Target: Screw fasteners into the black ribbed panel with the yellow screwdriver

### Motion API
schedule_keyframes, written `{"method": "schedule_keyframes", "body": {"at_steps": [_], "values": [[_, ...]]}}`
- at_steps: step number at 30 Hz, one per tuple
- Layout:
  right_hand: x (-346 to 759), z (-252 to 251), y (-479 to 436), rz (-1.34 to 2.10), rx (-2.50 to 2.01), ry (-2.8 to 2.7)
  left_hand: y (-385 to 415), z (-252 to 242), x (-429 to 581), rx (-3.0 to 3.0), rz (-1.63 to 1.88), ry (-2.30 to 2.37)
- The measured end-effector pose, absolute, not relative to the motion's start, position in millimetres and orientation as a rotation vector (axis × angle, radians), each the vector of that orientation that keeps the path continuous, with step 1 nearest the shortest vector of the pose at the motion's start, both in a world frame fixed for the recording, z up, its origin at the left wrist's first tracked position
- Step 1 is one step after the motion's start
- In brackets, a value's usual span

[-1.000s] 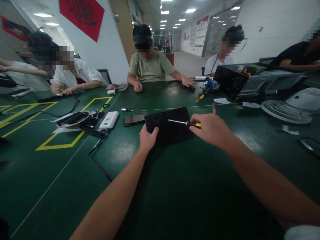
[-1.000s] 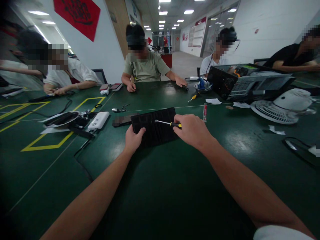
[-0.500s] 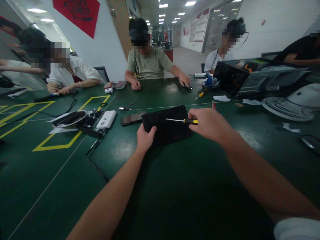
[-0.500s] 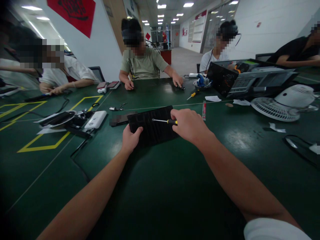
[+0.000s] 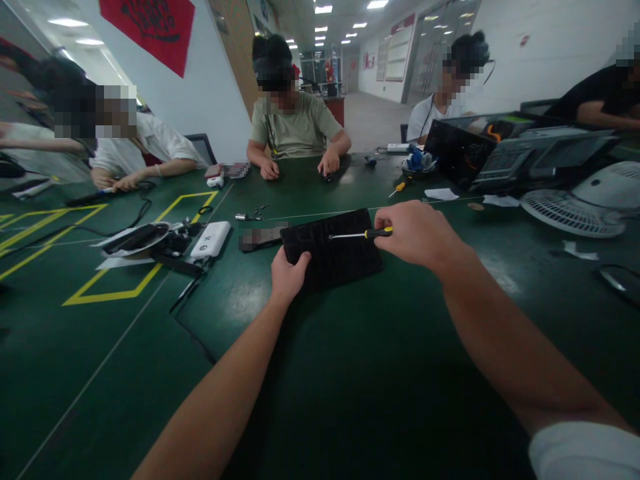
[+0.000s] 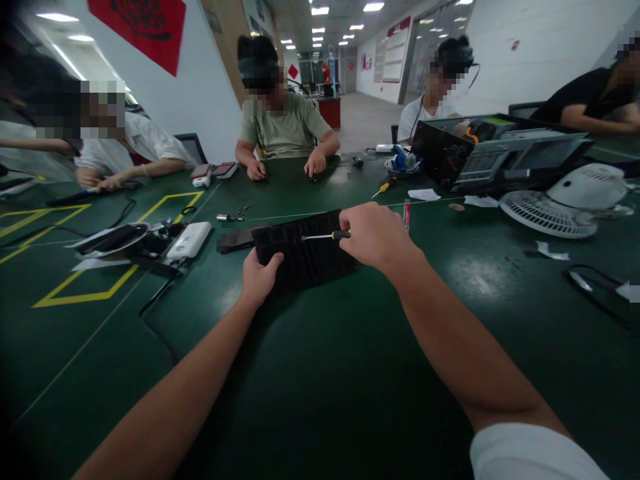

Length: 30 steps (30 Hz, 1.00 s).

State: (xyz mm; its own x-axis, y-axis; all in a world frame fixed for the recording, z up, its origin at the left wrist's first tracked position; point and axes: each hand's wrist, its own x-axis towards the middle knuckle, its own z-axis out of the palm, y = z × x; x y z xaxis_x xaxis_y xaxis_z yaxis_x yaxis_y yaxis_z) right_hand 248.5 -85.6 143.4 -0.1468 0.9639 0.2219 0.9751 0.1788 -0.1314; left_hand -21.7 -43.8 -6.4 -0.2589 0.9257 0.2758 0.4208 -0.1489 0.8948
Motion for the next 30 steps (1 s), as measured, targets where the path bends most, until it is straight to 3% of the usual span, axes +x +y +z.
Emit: {"method": "schedule_keyframes", "body": {"at_steps": [30], "values": [[254.4,134.9,-89.6,-0.044,-1.790,-2.225,-43.6,-8.2,-22.5,1.505,1.413,1.631]]}}
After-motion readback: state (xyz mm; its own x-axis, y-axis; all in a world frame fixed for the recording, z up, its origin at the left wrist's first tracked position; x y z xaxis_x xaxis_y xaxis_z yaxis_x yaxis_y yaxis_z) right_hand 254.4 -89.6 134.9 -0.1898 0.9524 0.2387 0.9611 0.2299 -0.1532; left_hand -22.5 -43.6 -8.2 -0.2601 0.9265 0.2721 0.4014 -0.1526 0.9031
